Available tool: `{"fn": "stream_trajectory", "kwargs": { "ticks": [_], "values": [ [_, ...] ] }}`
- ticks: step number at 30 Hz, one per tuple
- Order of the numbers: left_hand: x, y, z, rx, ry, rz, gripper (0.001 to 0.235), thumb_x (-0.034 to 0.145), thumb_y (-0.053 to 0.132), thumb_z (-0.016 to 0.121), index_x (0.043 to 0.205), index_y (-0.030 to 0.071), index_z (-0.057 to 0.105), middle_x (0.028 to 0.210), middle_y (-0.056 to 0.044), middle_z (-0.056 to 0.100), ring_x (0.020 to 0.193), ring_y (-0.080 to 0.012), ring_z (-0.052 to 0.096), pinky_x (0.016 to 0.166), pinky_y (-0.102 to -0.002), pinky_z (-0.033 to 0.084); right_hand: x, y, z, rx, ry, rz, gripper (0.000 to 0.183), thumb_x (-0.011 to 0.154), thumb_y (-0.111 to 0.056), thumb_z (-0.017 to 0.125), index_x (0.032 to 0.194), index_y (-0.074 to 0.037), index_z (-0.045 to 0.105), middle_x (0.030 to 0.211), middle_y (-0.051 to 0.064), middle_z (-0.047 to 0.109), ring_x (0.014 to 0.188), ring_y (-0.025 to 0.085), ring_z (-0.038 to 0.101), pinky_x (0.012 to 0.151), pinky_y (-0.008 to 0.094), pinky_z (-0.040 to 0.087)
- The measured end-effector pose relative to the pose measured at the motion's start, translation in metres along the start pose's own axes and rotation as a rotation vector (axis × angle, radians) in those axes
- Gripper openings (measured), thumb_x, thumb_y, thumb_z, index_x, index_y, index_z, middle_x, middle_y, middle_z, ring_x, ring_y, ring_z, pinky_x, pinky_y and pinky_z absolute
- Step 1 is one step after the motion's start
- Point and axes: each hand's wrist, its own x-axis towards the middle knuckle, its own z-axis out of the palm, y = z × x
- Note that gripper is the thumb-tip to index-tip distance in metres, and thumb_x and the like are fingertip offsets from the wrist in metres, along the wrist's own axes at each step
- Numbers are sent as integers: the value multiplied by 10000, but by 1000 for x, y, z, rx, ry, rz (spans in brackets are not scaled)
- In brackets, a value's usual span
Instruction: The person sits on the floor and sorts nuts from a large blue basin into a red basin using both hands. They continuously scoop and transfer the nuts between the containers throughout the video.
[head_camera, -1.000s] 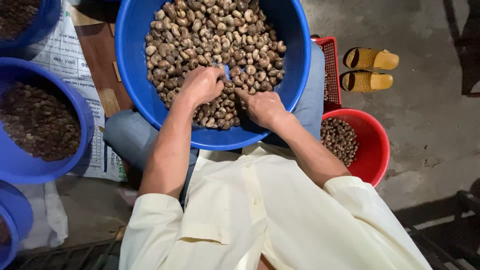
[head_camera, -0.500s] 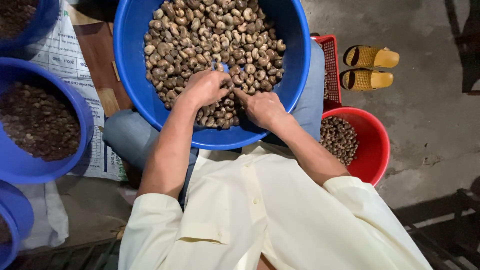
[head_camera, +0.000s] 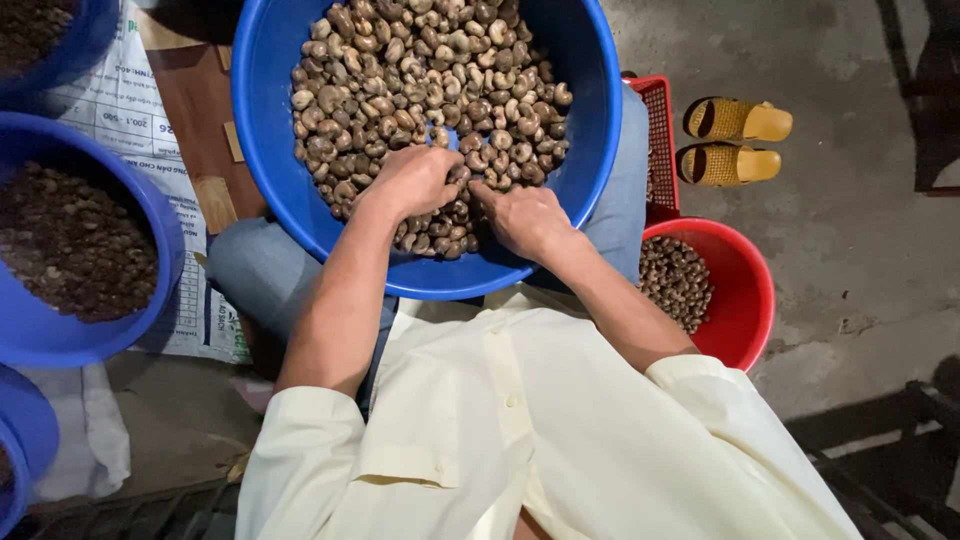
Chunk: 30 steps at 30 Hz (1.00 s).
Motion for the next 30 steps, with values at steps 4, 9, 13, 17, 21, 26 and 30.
{"fn": "stream_trajectory", "kwargs": {
  "ticks": [4, 9, 13, 17, 21, 26, 30],
  "values": [
    [1, -4, -1, -33, 24, 6, 438, 923, 196, 705, 1329, 36, 667, 1220, -223, 717, 1170, -437, 662, 977, -613, 516, 4, 3, 7, -3, 41, -18, 576, 994, -256, 436, 1563, -334, 388, 917, 221, 756, 922, 442, 750, 804, 540, 580],
    [-21, 13, -26, -316, 145, 53, 262, 912, 193, 757, 1139, 67, 724, 1077, -212, 734, 1071, -454, 681, 882, -614, 529, 2, 3, 8, 27, 81, -45, 514, 1010, -278, 435, 1522, -325, 453, 878, 247, 749, 897, 459, 748, 789, 543, 580],
    [-44, 35, -56, -483, 174, 121, 269, 935, 144, 729, 1178, 30, 708, 985, -230, 703, 1001, -438, 659, 821, -598, 511, 4, 6, 14, 27, 111, -46, 565, 982, -252, 453, 1546, -297, 444, 851, 265, 747, 865, 474, 748, 758, 551, 582],
    [-46, 32, -62, -841, 191, 243, 240, 930, 108, 772, 1122, -6, 683, 1018, -161, 661, 844, -231, 658, 645, -311, 598, 4, 6, 13, 13, 97, -57, 572, 989, -273, 443, 1558, -322, 414, 860, 253, 743, 864, 462, 746, 765, 539, 579],
    [-47, 33, -62, -1210, 254, 189, 245, 820, 113, 769, 1058, 116, 708, 841, -18, 693, 658, -66, 615, 520, -170, 466, -10, 1, 5, -22, 367, -187, 270, 955, -171, 539, 1218, -119, 511, 681, 194, 704, 558, 433, 672, 482, 542, 491],
    [-55, 34, -71, -1444, 317, 331, 176, 872, 112, 692, 1043, 109, 652, 931, -59, 746, 673, -92, 669, 445, -161, 408, -12, 0, 2, -29, 394, -205, 293, 947, -155, 553, 1234, -106, 527, 661, 184, 697, 538, 422, 663, 467, 523, 484],
    [-53, 28, -69, -1525, 403, 436, 220, 910, 139, 698, 1128, 165, 681, 996, -56, 750, 746, -98, 693, 485, -153, 464, -11, 1, 5, -35, 416, -209, 348, 930, -161, 570, 1271, -96, 558, 651, 182, 699, 521, 414, 662, 457, 511, 484]
  ]
}}
